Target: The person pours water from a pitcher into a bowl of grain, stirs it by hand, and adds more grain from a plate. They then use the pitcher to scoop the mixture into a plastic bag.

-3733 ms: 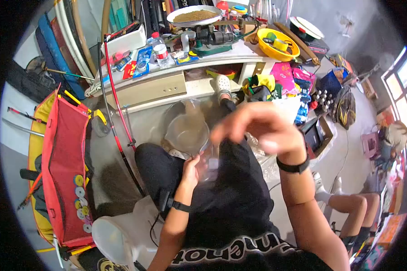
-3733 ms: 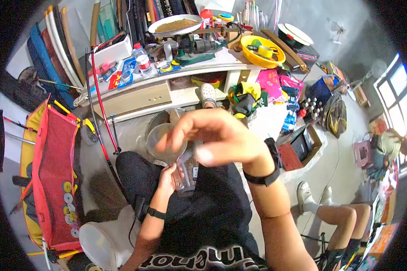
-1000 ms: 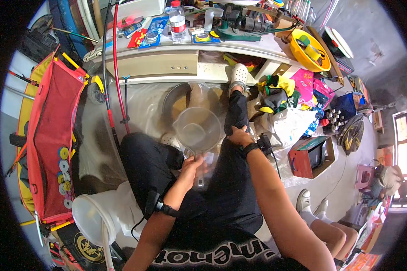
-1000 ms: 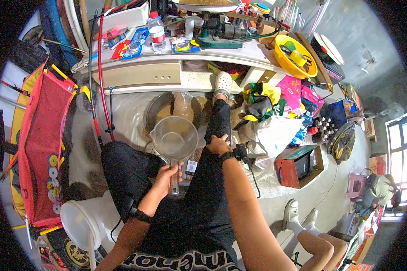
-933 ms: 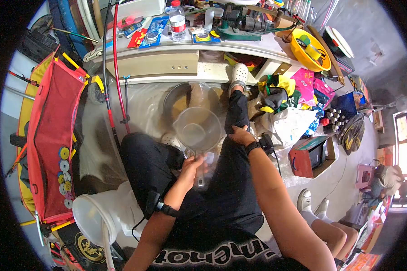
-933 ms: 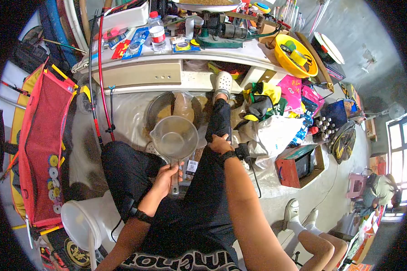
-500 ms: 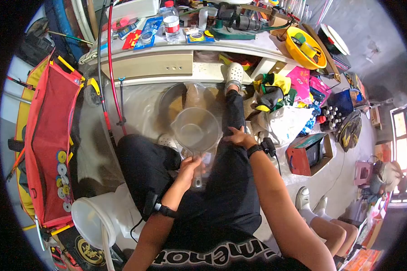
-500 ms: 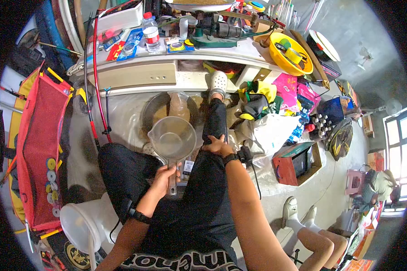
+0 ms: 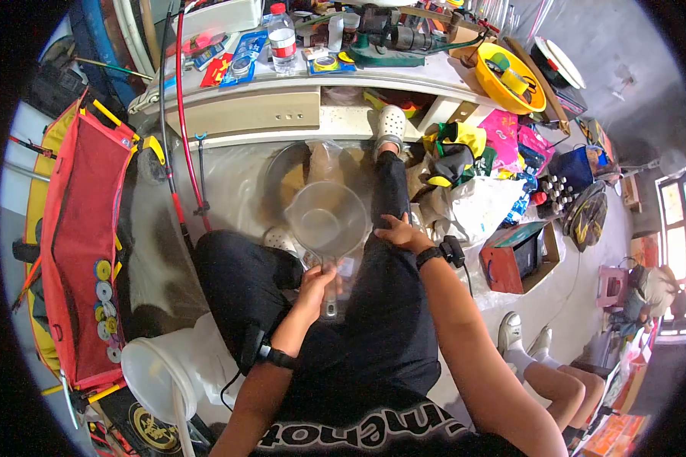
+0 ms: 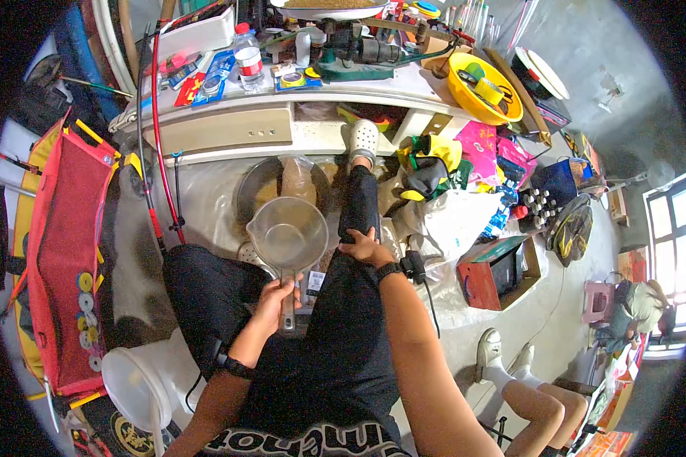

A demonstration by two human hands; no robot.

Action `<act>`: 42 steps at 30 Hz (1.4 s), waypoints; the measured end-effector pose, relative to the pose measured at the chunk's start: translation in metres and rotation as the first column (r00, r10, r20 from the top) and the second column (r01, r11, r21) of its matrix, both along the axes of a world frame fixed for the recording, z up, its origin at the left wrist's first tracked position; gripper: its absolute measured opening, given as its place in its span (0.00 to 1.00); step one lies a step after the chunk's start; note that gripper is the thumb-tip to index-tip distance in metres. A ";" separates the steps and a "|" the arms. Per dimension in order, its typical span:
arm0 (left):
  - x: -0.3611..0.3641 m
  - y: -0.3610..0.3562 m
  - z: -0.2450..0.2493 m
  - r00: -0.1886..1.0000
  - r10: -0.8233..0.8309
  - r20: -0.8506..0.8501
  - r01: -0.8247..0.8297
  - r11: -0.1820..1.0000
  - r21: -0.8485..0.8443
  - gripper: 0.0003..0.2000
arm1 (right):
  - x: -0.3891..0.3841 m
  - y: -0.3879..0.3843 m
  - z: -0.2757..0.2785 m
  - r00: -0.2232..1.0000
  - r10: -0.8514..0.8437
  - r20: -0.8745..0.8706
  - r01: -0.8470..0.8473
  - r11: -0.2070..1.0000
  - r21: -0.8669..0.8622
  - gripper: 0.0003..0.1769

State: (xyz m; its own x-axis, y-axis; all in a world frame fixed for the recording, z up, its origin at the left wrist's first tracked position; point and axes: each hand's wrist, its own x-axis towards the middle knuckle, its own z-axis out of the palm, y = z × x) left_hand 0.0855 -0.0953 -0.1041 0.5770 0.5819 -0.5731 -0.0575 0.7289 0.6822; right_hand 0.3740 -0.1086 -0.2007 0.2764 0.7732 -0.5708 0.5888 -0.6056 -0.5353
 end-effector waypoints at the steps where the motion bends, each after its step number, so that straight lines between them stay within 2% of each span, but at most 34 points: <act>1: 0.001 0.000 0.000 1.000 -0.003 0.002 0.003 1.000 0.001 0.15 | 0.008 0.002 -0.017 1.000 -0.003 0.002 0.003 1.000 0.001 0.21; 2: 0.001 0.000 0.000 1.000 -0.006 0.000 0.006 1.000 -0.007 0.15 | 0.017 0.007 -0.038 0.996 0.094 0.008 -0.094 0.995 -0.021 0.30; 3: 0.001 0.000 0.000 1.000 -0.007 -0.003 0.007 1.000 -0.014 0.15 | 0.019 0.012 -0.043 0.982 0.191 0.013 -0.190 0.981 -0.043 0.43; 6: 0.000 0.000 0.003 0.999 -0.021 -0.029 0.021 1.000 0.002 0.15 | 0.020 0.016 -0.051 0.980 0.195 -0.033 -0.198 0.971 -0.133 0.47; 10: -0.001 0.000 -0.002 1.000 -0.016 -0.002 0.016 1.000 0.002 0.15 | 0.004 0.002 0.044 0.982 0.174 -0.076 -0.184 0.971 -0.150 0.51; 12: -0.001 -0.001 0.004 1.000 -0.007 0.001 0.007 1.000 0.004 0.15 | 0.006 -0.011 0.060 0.943 0.110 -0.315 -0.123 0.992 -0.021 0.55; 16: 0.002 -0.001 0.002 1.000 -0.021 -0.002 0.021 1.000 0.015 0.15 | 0.010 -0.012 0.038 0.967 0.080 -0.243 -0.095 0.994 -0.049 0.55; 18: 0.003 -0.001 0.003 0.999 -0.031 -0.028 0.032 0.999 0.023 0.14 | 0.005 -0.009 0.036 0.979 0.037 -0.201 -0.045 0.998 -0.039 0.51; 22: 0.005 -0.002 0.002 0.998 -0.049 -0.025 0.049 0.998 0.024 0.14 | 0.003 -0.005 0.039 0.960 -0.024 -0.280 0.015 0.999 -0.034 0.47; 25: 0.005 -0.002 0.001 0.999 -0.052 0.014 0.052 0.999 0.018 0.14 | 0.003 -0.006 0.024 0.982 0.001 -0.190 -0.009 0.999 -0.042 0.42; 27: 0.004 -0.003 -0.001 0.999 -0.045 -0.001 0.045 0.999 0.023 0.14 | 0.004 -0.011 0.017 0.969 0.055 -0.243 -0.033 0.995 0.094 0.41; 28: 0.004 -0.003 0.000 0.999 -0.048 0.001 0.048 0.999 0.024 0.14 | 0.005 -0.013 0.014 0.969 0.052 -0.241 -0.030 0.995 0.094 0.41; 30: 0.004 -0.003 0.002 0.999 -0.047 -0.025 0.048 0.998 0.033 0.14 | 0.004 -0.016 0.016 0.974 0.159 -0.161 -0.130 0.976 0.173 0.43; 31: 0.003 -0.002 0.002 0.999 -0.049 -0.024 0.050 0.998 0.035 0.14 | 0.003 -0.016 0.019 0.975 0.157 -0.159 -0.129 0.976 0.175 0.43; 33: 0.003 -0.002 0.000 0.998 -0.050 -0.031 0.051 0.998 0.035 0.14 | 0.004 -0.017 0.025 0.974 0.221 -0.049 -0.212 0.966 0.151 0.46; 34: 0.003 -0.002 0.000 0.998 -0.050 -0.030 0.051 0.998 0.035 0.14 | 0.004 -0.017 0.024 0.974 0.222 -0.049 -0.212 0.965 0.151 0.46; 36: 0.003 -0.003 0.002 0.999 -0.036 -0.033 0.037 0.999 0.029 0.15 | 0.001 -0.017 0.019 0.981 0.047 -0.187 -0.024 0.992 0.123 0.46; 39: 0.004 -0.002 0.007 0.998 -0.034 -0.047 0.035 0.999 0.025 0.15 | 0.003 -0.013 0.013 0.979 -0.007 -0.202 0.016 0.999 0.041 0.45; 42: 0.004 -0.003 0.005 0.997 -0.052 -0.054 0.055 0.997 0.056 0.14 | 0.004 -0.010 0.014 0.984 0.038 -0.173 -0.035 0.999 0.023 0.43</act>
State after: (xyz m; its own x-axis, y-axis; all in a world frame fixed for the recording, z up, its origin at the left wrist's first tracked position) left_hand 0.0894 -0.0979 -0.0988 0.5786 0.5837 -0.5697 0.0176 0.6894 0.7242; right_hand 0.3784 -0.1189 -0.1865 0.1458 0.7923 -0.5925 0.5074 -0.5740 -0.6427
